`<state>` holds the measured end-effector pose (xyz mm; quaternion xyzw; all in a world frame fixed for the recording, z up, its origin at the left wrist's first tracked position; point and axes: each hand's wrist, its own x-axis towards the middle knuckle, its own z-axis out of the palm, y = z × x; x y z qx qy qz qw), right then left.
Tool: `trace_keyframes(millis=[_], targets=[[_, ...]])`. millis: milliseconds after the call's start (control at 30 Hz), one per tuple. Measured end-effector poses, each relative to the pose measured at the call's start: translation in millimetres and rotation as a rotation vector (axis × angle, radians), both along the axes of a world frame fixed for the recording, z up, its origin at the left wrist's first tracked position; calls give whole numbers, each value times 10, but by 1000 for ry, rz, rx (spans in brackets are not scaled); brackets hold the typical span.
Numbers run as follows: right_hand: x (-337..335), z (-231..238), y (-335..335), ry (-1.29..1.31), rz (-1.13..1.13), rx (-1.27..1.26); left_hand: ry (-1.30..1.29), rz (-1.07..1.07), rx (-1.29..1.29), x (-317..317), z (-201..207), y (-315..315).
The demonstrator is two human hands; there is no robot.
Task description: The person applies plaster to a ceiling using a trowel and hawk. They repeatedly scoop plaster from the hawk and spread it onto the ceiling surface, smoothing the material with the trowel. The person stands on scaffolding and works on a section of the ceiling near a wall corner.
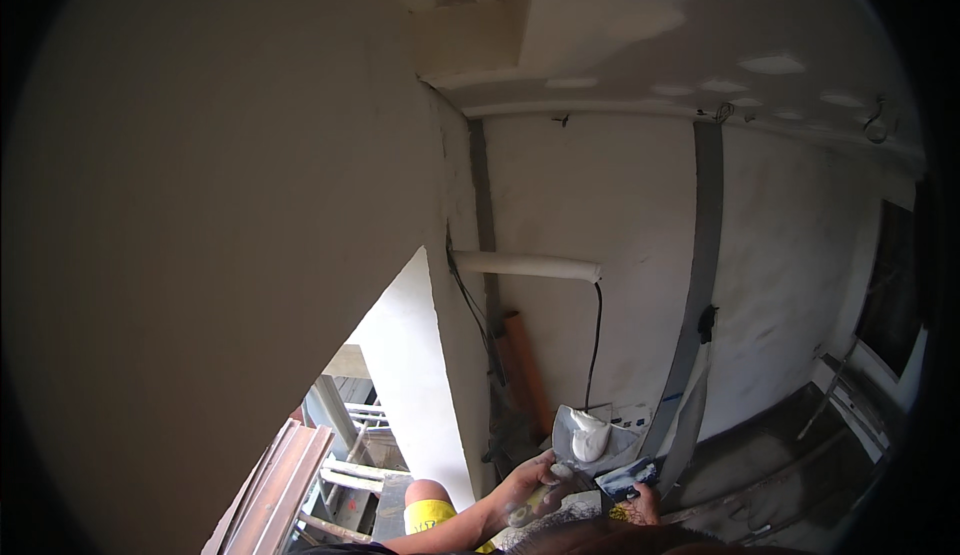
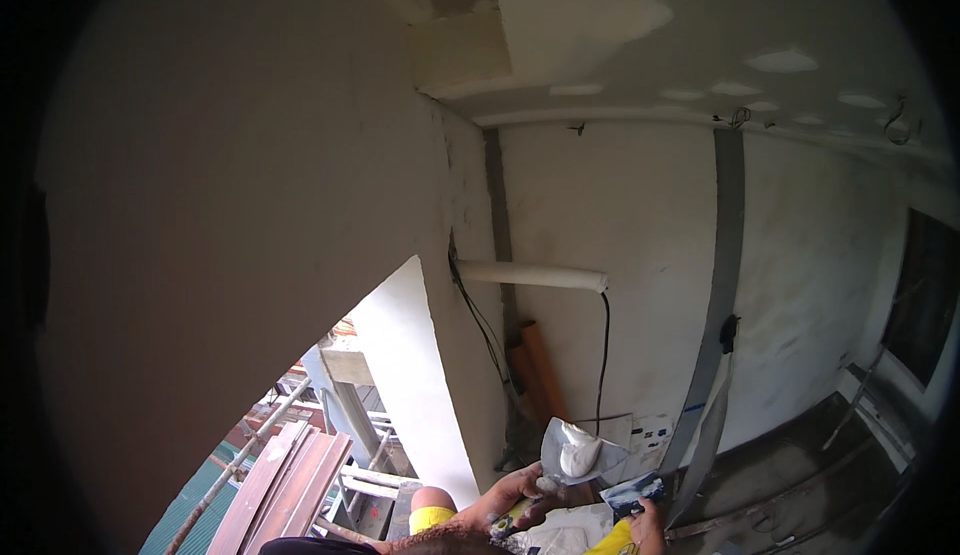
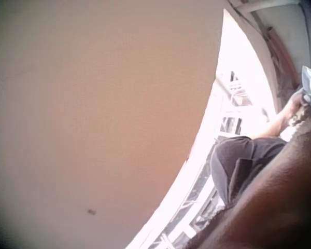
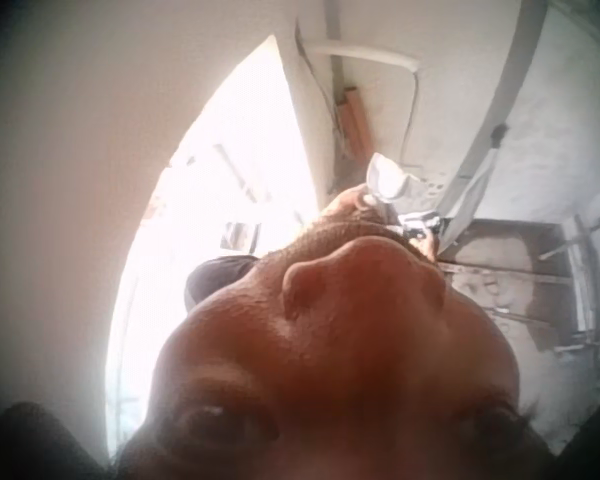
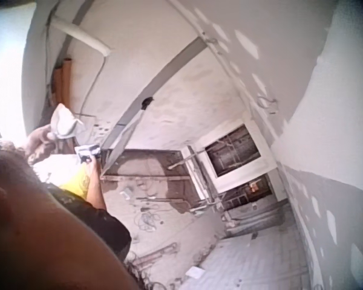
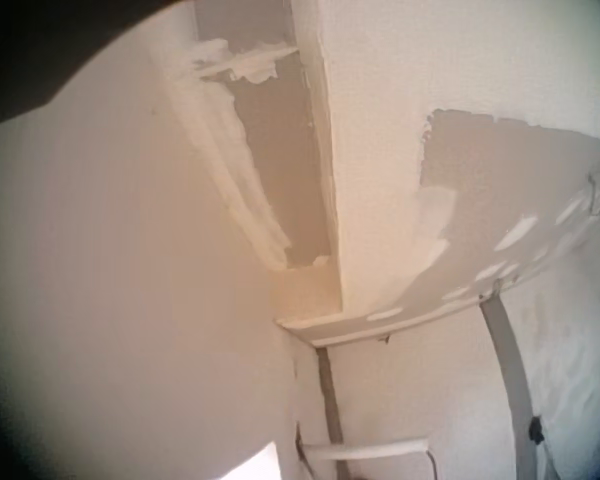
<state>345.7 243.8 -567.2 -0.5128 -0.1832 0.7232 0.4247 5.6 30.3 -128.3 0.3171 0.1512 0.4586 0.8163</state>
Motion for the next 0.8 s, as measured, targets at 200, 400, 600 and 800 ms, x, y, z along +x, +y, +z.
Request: trace_keyframes(millis=[200,400,600,800], targets=[[-70,659,-280,56,-178,186,-6,-2,107,2,-159,66],[-212,946,-493,52,-235,299,-93,-29,95,-3,-7,-17],[-569,1346,-706,-252,-298,585,-142,-16,74,-63,-19,-75],[-228,920,-432,88,-223,194,-248,-80,89,34,21,-97]])
